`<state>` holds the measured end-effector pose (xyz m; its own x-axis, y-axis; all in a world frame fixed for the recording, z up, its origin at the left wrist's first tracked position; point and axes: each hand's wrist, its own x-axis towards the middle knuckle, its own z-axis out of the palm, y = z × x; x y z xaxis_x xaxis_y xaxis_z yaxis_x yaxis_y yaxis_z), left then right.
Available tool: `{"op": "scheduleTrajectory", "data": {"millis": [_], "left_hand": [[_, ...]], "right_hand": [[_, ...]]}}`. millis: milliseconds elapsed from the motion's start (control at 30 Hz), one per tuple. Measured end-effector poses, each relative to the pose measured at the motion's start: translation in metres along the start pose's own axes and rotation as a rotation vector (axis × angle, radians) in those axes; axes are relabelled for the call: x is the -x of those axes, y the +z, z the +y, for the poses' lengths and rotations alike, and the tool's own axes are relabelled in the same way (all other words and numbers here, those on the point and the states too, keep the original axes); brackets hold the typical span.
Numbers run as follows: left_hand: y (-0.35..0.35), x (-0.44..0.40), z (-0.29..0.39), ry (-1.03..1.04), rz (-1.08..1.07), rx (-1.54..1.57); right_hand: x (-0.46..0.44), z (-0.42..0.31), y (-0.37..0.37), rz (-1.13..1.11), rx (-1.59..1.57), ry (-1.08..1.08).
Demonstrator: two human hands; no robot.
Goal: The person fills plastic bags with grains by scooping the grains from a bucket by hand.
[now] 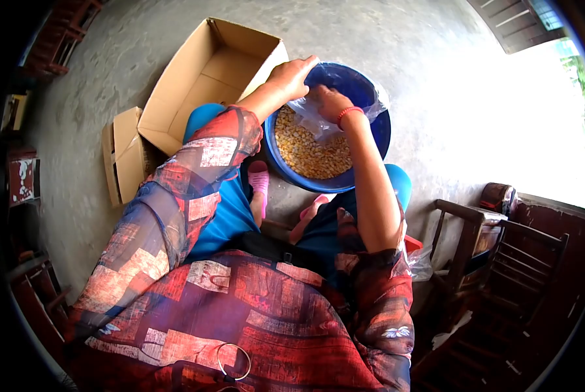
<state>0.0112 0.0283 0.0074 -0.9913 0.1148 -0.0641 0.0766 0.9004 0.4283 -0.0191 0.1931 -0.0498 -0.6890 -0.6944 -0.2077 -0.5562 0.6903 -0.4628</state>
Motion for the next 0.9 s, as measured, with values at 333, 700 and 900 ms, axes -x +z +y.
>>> {"op": "scheduleTrajectory", "data": {"millis": [333,700,900], "left_hand": [[0.002,-0.002,-0.002,0.001,-0.019,-0.026],[0.003,-0.003,-0.003,-0.008,-0.021,-0.057],[0.001,0.000,0.000,-0.009,-0.004,-0.056]], "right_hand": [[0.004,0.007,0.000,-0.075,-0.242,0.130],[0.014,-0.016,-0.017,0.029,0.032,-0.118],[0.005,-0.022,0.007,-0.395,0.048,0.006]]}}
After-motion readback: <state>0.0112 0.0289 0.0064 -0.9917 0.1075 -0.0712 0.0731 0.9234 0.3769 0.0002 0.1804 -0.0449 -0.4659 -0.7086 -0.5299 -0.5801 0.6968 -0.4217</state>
